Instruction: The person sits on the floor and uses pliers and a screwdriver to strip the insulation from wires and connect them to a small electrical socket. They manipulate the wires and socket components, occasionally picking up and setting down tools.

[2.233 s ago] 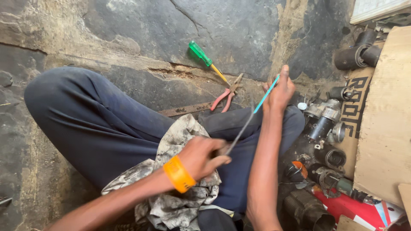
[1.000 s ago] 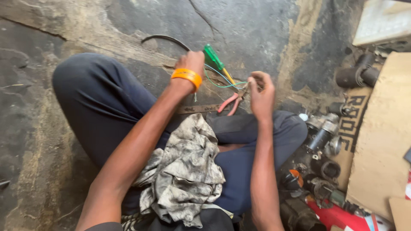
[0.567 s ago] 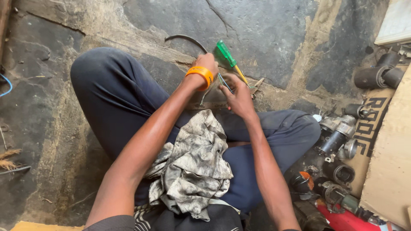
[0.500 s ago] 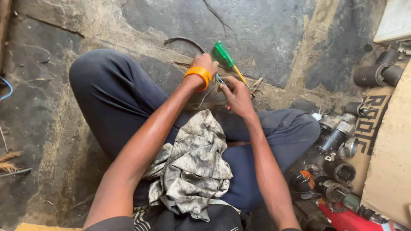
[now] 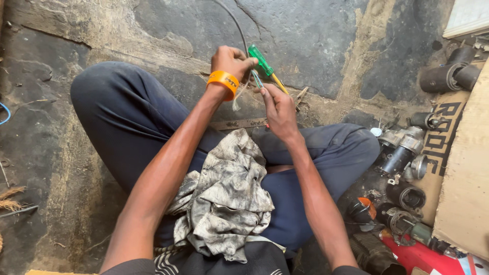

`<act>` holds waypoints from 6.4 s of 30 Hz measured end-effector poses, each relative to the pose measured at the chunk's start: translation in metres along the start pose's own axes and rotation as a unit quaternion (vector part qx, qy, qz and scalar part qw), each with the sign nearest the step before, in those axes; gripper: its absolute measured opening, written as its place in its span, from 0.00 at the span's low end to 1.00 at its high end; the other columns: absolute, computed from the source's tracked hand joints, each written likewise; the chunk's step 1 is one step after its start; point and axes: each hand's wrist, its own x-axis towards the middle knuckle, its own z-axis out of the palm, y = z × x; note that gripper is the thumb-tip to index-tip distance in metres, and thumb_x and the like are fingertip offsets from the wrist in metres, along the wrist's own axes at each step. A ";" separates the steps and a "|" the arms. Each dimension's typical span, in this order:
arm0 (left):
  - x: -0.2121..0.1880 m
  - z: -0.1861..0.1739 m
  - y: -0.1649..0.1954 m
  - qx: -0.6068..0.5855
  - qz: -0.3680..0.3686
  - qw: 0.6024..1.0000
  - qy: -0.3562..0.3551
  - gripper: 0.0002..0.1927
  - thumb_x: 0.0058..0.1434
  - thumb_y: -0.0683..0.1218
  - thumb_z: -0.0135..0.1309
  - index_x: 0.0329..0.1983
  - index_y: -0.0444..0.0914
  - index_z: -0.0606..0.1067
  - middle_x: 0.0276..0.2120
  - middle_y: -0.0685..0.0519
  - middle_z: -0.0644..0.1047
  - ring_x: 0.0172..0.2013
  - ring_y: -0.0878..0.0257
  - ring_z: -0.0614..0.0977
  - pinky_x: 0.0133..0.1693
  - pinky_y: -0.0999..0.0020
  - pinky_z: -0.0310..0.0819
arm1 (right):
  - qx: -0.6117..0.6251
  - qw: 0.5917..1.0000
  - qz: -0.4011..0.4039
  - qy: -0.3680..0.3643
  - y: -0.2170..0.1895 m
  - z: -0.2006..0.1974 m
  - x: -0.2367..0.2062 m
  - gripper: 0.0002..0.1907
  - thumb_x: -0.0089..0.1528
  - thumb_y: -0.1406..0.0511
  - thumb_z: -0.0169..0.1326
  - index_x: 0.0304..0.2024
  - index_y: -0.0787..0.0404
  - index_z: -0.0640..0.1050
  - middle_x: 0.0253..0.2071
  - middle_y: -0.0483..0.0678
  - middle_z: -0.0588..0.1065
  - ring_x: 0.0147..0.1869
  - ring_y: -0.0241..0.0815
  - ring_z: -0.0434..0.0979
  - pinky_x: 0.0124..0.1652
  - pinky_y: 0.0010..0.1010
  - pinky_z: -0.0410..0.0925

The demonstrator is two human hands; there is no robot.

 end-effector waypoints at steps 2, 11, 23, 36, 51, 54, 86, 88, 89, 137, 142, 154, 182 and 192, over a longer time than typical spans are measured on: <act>-0.003 -0.002 0.004 -0.060 0.006 0.998 0.015 0.09 0.56 0.42 0.66 0.26 0.31 0.81 0.20 0.48 0.83 0.18 0.67 0.84 0.19 0.72 0.78 | -0.027 1.000 -0.011 0.006 -0.010 0.001 0.002 0.12 0.72 0.65 0.47 0.47 0.61 0.82 0.20 0.38 0.60 0.23 0.28 0.56 0.24 0.29 0.52; 0.006 -0.025 0.017 -0.160 0.039 0.972 0.166 0.06 0.58 0.40 0.63 0.27 0.33 0.80 0.20 0.47 0.83 0.16 0.66 0.84 0.18 0.73 0.77 | -0.066 0.990 -0.125 0.014 -0.037 0.009 -0.009 0.08 0.72 0.69 0.51 0.46 0.66 0.80 0.27 0.52 0.72 0.26 0.37 0.67 0.29 0.32 0.63; 0.019 -0.038 0.007 -0.169 0.083 0.927 0.325 0.09 0.60 0.41 0.62 0.24 0.36 0.78 0.17 0.51 0.82 0.15 0.68 0.83 0.20 0.74 0.79 | -0.056 0.968 -0.218 -0.106 -0.054 -0.016 -0.038 0.09 0.67 0.75 0.51 0.49 0.68 0.78 0.43 0.55 0.81 0.45 0.52 0.83 0.45 0.37 0.73; 0.033 -0.054 0.000 -0.089 0.058 0.916 0.386 0.08 0.60 0.44 0.61 0.27 0.36 0.79 0.17 0.52 0.82 0.15 0.69 0.82 0.20 0.74 0.80 | -0.157 0.961 -0.205 -0.101 -0.086 -0.021 -0.069 0.12 0.63 0.73 0.57 0.49 0.65 0.77 0.32 0.54 0.73 0.32 0.55 0.77 0.29 0.43 0.69; 0.035 -0.050 0.011 -0.250 0.131 0.928 0.242 0.11 0.64 0.46 0.61 0.30 0.34 0.80 0.23 0.48 0.85 0.17 0.67 0.82 0.19 0.73 0.73 | -0.143 0.986 -0.078 -0.023 -0.085 -0.086 -0.104 0.06 0.66 0.71 0.53 0.44 0.66 0.79 0.36 0.55 0.79 0.39 0.52 0.82 0.38 0.35 0.71; 0.027 -0.060 0.014 -0.253 0.138 0.934 0.212 0.13 0.66 0.47 0.60 0.28 0.34 0.79 0.24 0.48 0.85 0.18 0.68 0.81 0.18 0.75 0.70 | -0.148 0.987 -0.057 -0.037 -0.068 -0.058 -0.063 0.06 0.68 0.69 0.54 0.46 0.66 0.78 0.37 0.59 0.78 0.40 0.56 0.81 0.39 0.39 0.70; -0.022 -0.288 0.091 0.562 0.091 0.820 -0.062 0.11 0.58 0.44 0.58 0.42 0.35 0.78 0.38 0.41 0.82 0.37 0.49 0.86 0.38 0.56 0.81 | -0.199 0.943 0.105 -0.244 0.001 0.033 -0.021 0.15 0.64 0.62 0.54 0.48 0.65 0.77 0.31 0.55 0.79 0.34 0.49 0.79 0.37 0.40 0.70; -0.040 -0.402 0.095 0.628 -0.068 0.763 0.135 0.12 0.60 0.45 0.55 0.45 0.35 0.76 0.39 0.42 0.82 0.37 0.51 0.86 0.37 0.58 0.81 | -0.187 0.946 0.102 -0.243 -0.004 0.037 -0.022 0.14 0.64 0.62 0.53 0.48 0.66 0.77 0.29 0.54 0.79 0.33 0.47 0.79 0.37 0.39 0.70; -0.057 -0.447 0.089 0.619 -0.129 0.750 0.193 0.12 0.62 0.45 0.54 0.46 0.35 0.76 0.40 0.42 0.82 0.37 0.52 0.86 0.37 0.58 0.81 | -0.193 0.945 0.099 -0.244 -0.006 0.038 -0.022 0.14 0.64 0.62 0.54 0.47 0.66 0.77 0.29 0.54 0.79 0.33 0.47 0.79 0.37 0.39 0.69; -0.036 -0.042 0.024 0.124 -0.044 0.972 -0.192 0.24 0.67 0.60 0.52 0.35 0.35 0.82 0.25 0.49 0.83 0.27 0.59 0.85 0.30 0.65 0.80 | 0.086 0.995 0.017 0.054 -0.013 0.039 -0.013 0.13 0.74 0.65 0.46 0.53 0.66 0.78 0.28 0.42 0.75 0.28 0.30 0.73 0.29 0.24 0.69; -0.035 -0.030 0.012 -0.055 0.014 0.984 -0.169 0.11 0.62 0.45 0.56 0.43 0.33 0.78 0.28 0.50 0.83 0.27 0.63 0.86 0.29 0.71 0.83 | -0.080 0.994 -0.042 -0.057 -0.023 0.051 -0.024 0.08 0.69 0.67 0.51 0.44 0.65 0.80 0.28 0.44 0.78 0.29 0.31 0.80 0.30 0.24 0.73; -0.018 -0.151 0.081 -0.216 0.168 0.943 0.191 0.08 0.68 0.40 0.53 0.48 0.33 0.77 0.32 0.51 0.84 0.30 0.66 0.85 0.30 0.74 0.78 | -0.075 0.996 -0.025 -0.030 -0.034 0.047 -0.021 0.14 0.66 0.68 0.53 0.53 0.63 0.81 0.27 0.47 0.78 0.27 0.35 0.77 0.30 0.27 0.69; -0.042 -0.159 0.098 -0.189 0.219 0.953 0.095 0.04 0.69 0.37 0.52 0.44 0.36 0.76 0.36 0.54 0.82 0.36 0.69 0.83 0.33 0.75 0.79 | -0.078 0.989 0.024 -0.120 -0.048 0.058 -0.019 0.13 0.66 0.64 0.56 0.49 0.65 0.81 0.32 0.51 0.83 0.33 0.37 0.85 0.36 0.30 0.74; -0.044 -0.153 0.100 -0.149 0.217 0.960 0.099 0.04 0.68 0.38 0.53 0.43 0.37 0.77 0.36 0.56 0.82 0.36 0.70 0.83 0.33 0.76 0.78 | -0.109 0.981 0.020 -0.162 -0.054 0.054 -0.018 0.15 0.66 0.62 0.55 0.51 0.64 0.81 0.33 0.51 0.83 0.36 0.38 0.84 0.41 0.32 0.72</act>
